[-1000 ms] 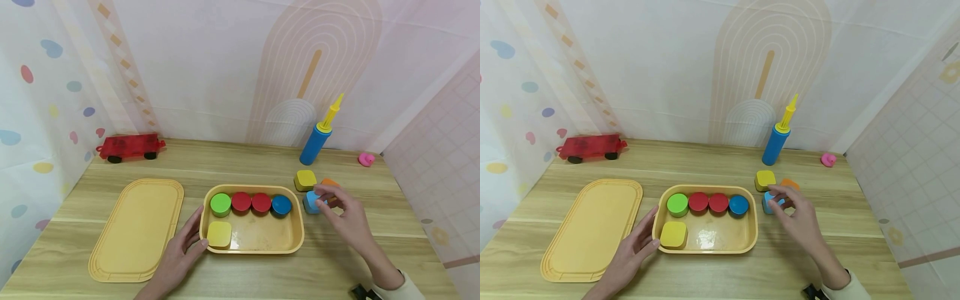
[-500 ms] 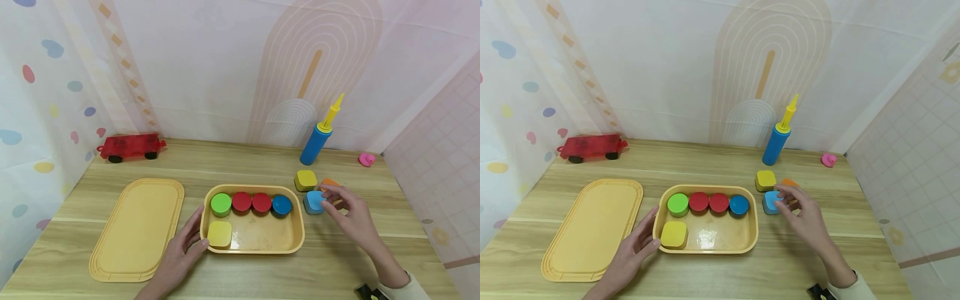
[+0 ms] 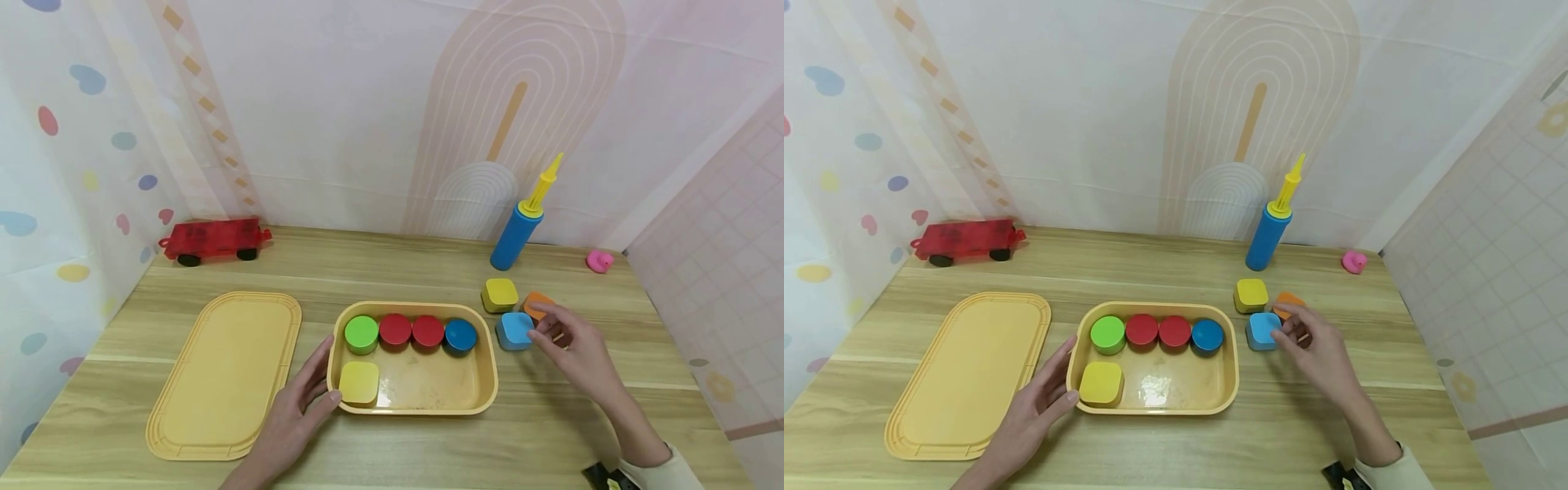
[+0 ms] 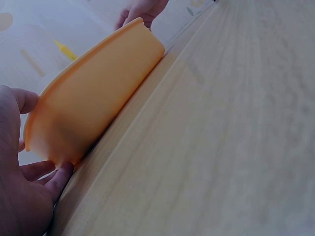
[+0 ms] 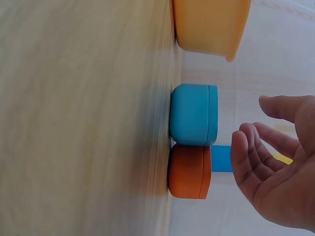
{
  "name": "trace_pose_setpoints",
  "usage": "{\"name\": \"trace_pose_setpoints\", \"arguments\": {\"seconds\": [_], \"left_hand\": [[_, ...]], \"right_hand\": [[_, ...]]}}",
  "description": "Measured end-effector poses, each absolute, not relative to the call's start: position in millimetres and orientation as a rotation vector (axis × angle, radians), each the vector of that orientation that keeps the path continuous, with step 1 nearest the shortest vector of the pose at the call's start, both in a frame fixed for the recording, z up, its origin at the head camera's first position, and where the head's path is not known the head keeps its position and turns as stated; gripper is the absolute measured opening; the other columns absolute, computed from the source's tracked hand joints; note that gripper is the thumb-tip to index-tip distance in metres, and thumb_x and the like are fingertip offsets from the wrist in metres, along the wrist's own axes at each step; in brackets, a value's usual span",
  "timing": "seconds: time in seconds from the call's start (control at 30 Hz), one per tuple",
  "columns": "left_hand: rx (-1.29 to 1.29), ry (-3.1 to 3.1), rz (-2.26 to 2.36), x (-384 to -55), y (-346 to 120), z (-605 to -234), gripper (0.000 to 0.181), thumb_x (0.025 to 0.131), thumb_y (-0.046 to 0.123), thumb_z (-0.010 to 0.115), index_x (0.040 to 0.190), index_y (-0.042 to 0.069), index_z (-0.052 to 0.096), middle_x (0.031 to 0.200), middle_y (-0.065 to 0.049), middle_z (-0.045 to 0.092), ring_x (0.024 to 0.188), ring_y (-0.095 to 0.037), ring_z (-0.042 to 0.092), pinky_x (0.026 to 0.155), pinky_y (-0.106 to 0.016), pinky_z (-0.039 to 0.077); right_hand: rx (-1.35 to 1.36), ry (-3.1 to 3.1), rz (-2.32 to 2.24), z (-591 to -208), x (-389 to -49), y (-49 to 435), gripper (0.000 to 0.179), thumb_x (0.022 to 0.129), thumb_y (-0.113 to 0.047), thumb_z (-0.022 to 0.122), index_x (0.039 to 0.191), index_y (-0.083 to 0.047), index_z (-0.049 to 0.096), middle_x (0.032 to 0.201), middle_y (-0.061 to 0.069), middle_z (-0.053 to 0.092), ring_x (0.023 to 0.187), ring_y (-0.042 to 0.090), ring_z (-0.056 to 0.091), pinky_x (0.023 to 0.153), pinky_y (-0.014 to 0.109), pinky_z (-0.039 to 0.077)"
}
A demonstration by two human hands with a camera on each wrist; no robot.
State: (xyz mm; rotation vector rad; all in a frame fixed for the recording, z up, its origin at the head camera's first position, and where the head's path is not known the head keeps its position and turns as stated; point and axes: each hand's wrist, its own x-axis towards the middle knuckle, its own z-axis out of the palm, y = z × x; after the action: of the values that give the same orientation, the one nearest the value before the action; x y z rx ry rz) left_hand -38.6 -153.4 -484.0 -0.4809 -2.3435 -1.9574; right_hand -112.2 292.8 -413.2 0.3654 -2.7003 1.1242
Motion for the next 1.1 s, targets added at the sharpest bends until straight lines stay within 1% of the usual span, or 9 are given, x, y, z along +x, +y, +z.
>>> {"name": "trace_pose_setpoints", "arguments": {"seconds": [0.13,0.3,0.63,0.9,0.97,1.1], "left_hand": [[-0.48,-2.346,-1.957,-38.6,-153.3,-484.6,0.075,0.11,0.001,0.066,0.176,0.016,0.035,0.173,-0.022,0.042,0.147,-0.009,0.056,0.116,-0.017,0.051],[-0.47,-2.356,-1.954,-38.2,-153.1,-484.1,0.074,0.11,0.002,0.066,0.176,0.017,0.035,0.174,-0.022,0.042,0.147,-0.008,0.056,0.116,-0.016,0.051],[-0.488,-2.345,-1.954,-38.1,-152.8,-482.3,0.075,0.11,0.0,0.066,0.176,0.017,0.035,0.173,-0.022,0.043,0.147,-0.01,0.056,0.116,-0.017,0.051],[-0.474,-2.357,-1.953,-37.9,-153.3,-482.0,0.075,0.11,0.002,0.066,0.176,0.02,0.035,0.173,-0.022,0.043,0.146,-0.01,0.057,0.116,-0.016,0.051],[-0.463,-2.364,-1.953,-37.8,-153.4,-481.6,0.075,0.11,0.003,0.066,0.176,0.021,0.035,0.173,-0.022,0.044,0.147,-0.009,0.057,0.116,-0.016,0.051],[-0.457,-2.371,-1.952,-37.6,-153.3,-481.5,0.075,0.111,0.004,0.066,0.176,0.021,0.035,0.173,-0.022,0.043,0.147,-0.009,0.057,0.116,-0.016,0.051]], "right_hand": [[0.38,-2.739,1.122,-415.0,-114.1,293.9,0.04,0.097,0.002,0.083,0.136,0.004,0.073,0.089,0.002,0.065,0.077,0.008,0.059,0.064,0.018,0.056],[0.362,-2.82,1.116,-416.0,-115.7,295.6,0.042,0.098,-0.001,0.083,0.138,0.003,0.072,0.084,0.001,0.061,0.074,0.011,0.057,0.061,0.02,0.052],[0.366,-2.954,1.131,-416.1,-119.7,297.6,0.052,0.1,-0.011,0.084,0.149,-0.001,0.066,0.084,0.001,0.06,0.076,0.016,0.056,0.06,0.021,0.048],[0.439,-3.006,1.166,-418.0,-122.2,297.2,0.062,0.1,-0.009,0.084,0.156,0.002,0.059,0.083,0.001,0.058,0.074,0.015,0.054,0.056,0.022,0.047],[0.445,-3.01,1.168,-418.4,-122.5,297.0,0.063,0.1,-0.008,0.085,0.156,0.002,0.059,0.084,0.001,0.058,0.074,0.015,0.054,0.056,0.022,0.047],[0.434,-3.009,1.163,-419.1,-122.1,297.0,0.058,0.098,-0.007,0.085,0.151,0.003,0.061,0.085,0.001,0.06,0.074,0.015,0.055,0.057,0.022,0.05]]}}
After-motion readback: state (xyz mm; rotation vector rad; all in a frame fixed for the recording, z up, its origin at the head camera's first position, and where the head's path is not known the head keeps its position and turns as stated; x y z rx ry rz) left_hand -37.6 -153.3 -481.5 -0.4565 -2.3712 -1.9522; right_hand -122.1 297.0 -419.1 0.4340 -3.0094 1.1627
